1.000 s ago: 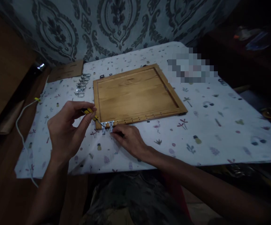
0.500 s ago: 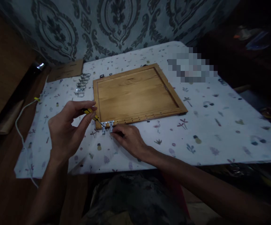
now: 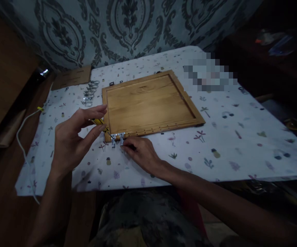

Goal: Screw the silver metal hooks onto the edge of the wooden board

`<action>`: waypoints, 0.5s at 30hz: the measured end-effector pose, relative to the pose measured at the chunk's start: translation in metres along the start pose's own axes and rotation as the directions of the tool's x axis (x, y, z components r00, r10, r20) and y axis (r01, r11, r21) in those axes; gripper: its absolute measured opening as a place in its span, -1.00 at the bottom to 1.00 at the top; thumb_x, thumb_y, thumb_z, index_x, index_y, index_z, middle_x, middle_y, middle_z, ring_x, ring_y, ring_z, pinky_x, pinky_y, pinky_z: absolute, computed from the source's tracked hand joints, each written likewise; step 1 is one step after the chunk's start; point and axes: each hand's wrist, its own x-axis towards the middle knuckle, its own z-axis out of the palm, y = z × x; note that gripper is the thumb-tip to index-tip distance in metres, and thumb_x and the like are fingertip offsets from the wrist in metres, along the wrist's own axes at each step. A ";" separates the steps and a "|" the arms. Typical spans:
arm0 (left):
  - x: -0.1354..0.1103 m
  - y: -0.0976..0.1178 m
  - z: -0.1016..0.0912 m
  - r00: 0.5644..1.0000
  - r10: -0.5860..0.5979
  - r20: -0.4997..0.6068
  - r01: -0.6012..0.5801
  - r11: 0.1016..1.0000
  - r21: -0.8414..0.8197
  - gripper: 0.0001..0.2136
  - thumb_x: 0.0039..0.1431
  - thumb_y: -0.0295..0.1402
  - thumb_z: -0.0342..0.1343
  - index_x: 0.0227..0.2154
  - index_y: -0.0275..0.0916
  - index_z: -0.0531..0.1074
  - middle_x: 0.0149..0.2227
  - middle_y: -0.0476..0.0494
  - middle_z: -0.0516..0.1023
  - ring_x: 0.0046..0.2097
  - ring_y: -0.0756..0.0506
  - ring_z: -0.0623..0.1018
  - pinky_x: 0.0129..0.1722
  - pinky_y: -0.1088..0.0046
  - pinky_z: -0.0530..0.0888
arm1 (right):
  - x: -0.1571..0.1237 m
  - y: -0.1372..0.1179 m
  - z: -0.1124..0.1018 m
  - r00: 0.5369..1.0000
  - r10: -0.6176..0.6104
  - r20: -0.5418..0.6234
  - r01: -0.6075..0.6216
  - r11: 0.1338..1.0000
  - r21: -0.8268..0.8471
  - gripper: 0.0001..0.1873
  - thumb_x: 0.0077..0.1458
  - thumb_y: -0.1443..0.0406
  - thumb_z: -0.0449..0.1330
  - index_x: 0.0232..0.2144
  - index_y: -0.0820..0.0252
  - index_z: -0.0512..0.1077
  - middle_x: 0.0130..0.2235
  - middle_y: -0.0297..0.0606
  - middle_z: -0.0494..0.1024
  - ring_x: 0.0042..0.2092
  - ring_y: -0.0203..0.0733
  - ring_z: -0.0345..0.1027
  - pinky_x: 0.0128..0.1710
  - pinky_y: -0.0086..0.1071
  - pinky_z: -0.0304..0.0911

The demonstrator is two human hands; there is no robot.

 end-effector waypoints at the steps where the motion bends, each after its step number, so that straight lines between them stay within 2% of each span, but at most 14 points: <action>1: 0.000 -0.001 0.001 0.999 0.007 -0.038 -0.006 1.000 0.016 -0.89 0.33 -0.26 0.26 -0.13 -0.07 0.52 0.05 -0.07 0.63 0.08 -0.20 0.65 -0.01 0.22 0.70 | 0.000 0.000 0.000 1.000 0.001 0.007 -0.001 1.000 0.001 -0.92 0.21 0.39 0.30 -0.30 0.14 0.60 -0.30 -0.28 0.70 -0.31 -0.22 0.51 -0.26 -0.38 0.28; 4: 0.002 -0.006 0.004 0.984 0.043 -0.174 -0.028 0.996 0.086 -0.91 0.23 -0.30 0.35 -0.23 -0.02 0.57 -0.08 -0.06 0.59 -0.03 -0.14 0.64 -0.19 0.34 0.70 | 0.000 -0.002 -0.002 1.000 0.010 0.023 -0.010 1.000 0.003 -0.92 0.21 0.39 0.29 -0.30 0.15 0.60 -0.30 -0.28 0.69 -0.31 -0.22 0.50 -0.27 -0.38 0.27; 7: 0.003 -0.008 0.005 0.971 0.067 -0.229 -0.046 0.994 0.095 -0.91 0.23 -0.37 0.35 -0.28 -0.01 0.59 -0.21 -0.04 0.57 -0.16 -0.09 0.62 -0.32 0.36 0.67 | 0.000 -0.002 -0.002 1.000 0.013 0.021 -0.013 1.000 0.004 -0.91 0.21 0.39 0.28 -0.30 0.15 0.60 -0.30 -0.28 0.70 -0.31 -0.22 0.49 -0.26 -0.37 0.27; 11: 0.005 -0.005 0.006 0.971 0.109 -0.215 -0.105 0.994 0.029 -0.90 0.25 -0.41 0.32 -0.24 -0.03 0.60 -0.19 -0.03 0.64 -0.13 -0.11 0.66 -0.22 0.28 0.71 | 0.001 -0.002 -0.002 1.000 0.014 0.027 -0.014 1.000 0.006 -0.89 0.20 0.40 0.27 -0.31 0.14 0.60 -0.29 -0.29 0.69 -0.31 -0.23 0.49 -0.26 -0.38 0.26; 15: 0.005 -0.003 0.004 0.987 0.059 -0.151 -0.067 0.997 -0.048 -0.89 0.29 -0.38 0.30 -0.18 -0.02 0.60 -0.12 -0.03 0.68 -0.04 -0.13 0.69 -0.07 0.26 0.73 | 0.001 -0.002 -0.002 0.999 0.032 0.037 -0.032 0.999 0.004 -0.89 0.19 0.42 0.28 -0.29 0.17 0.61 -0.31 -0.28 0.69 -0.33 -0.23 0.49 -0.28 -0.39 0.24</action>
